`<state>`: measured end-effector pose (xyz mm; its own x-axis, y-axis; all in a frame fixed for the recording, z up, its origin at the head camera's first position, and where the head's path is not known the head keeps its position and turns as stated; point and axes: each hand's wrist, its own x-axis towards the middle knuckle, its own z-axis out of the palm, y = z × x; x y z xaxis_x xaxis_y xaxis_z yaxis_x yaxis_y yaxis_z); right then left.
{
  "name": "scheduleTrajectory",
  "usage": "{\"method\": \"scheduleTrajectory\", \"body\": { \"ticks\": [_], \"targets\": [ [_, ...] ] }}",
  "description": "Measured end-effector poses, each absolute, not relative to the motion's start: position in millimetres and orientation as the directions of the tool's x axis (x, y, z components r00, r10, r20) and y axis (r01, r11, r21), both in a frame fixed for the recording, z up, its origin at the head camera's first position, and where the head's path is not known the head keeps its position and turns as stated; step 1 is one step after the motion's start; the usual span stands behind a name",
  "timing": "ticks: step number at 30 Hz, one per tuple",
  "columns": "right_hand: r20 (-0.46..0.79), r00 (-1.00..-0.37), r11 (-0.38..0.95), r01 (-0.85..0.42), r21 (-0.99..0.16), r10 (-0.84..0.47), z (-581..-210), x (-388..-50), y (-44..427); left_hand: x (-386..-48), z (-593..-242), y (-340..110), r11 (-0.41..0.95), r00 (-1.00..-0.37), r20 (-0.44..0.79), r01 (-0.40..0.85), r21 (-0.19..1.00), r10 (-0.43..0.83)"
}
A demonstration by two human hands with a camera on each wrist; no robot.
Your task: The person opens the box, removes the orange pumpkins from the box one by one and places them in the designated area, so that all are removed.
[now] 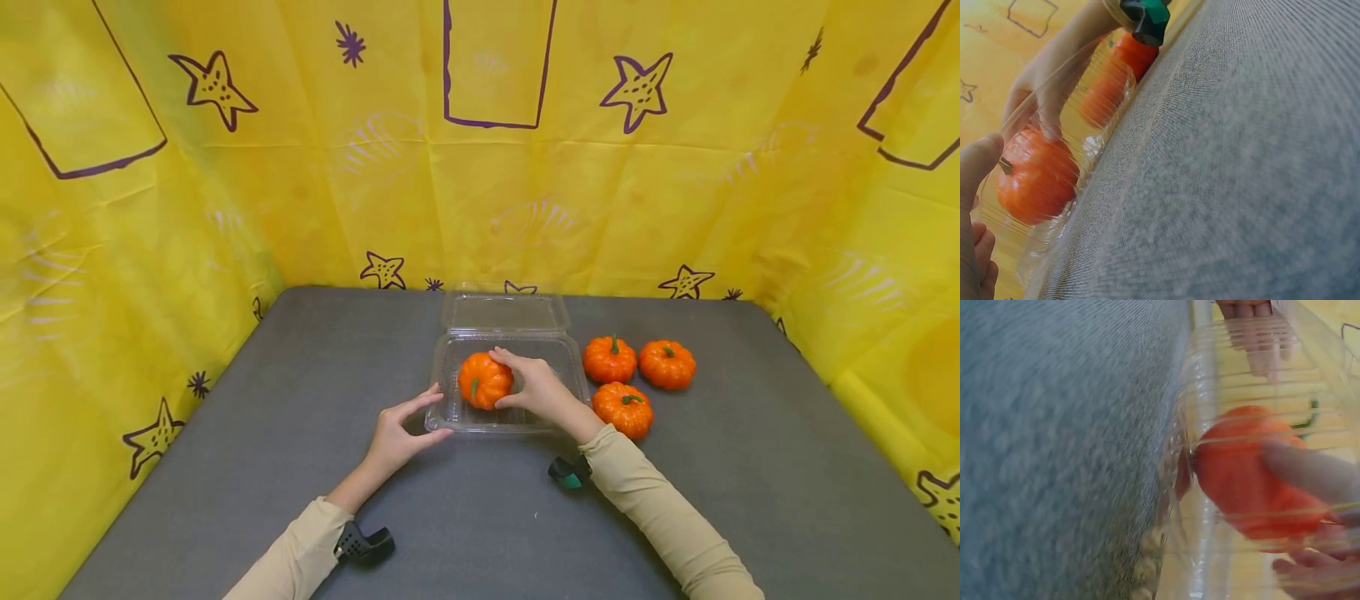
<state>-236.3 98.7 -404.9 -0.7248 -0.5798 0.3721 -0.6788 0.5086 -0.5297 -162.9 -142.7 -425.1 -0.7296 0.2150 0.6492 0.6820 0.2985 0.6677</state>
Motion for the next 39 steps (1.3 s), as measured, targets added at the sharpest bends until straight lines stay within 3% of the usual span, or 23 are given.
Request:
{"method": "scheduleTrajectory", "body": {
  "ticks": [6,11,21,30,39],
  "targets": [
    [0.361,-0.801,0.530,-0.591,-0.608,-0.478,-405,-233,98,-163,-425,-143,0.293,-0.734,0.645,0.677,0.675,0.211],
    [0.353,-0.843,0.461,-0.523,-0.717,-0.406,-401,-231,101,-164,-424,-142,0.283,-0.735,0.644,0.677,0.679,0.215],
    [0.354,-0.881,0.334,-0.452,-0.827,-0.315,-388,-223,112,-166,-425,-142,0.281,-0.707,0.673,0.706,0.650,0.219],
    [0.387,-0.880,0.254,-0.455,-0.854,-0.275,-366,-198,126,-162,-428,-145,0.296,-0.732,0.651,0.679,0.672,0.201],
    [0.341,-0.917,0.172,-0.377,-0.910,-0.209,-379,-195,173,-164,-427,-143,0.304,-0.722,0.660,0.689,0.658,0.207]
  ]
}}
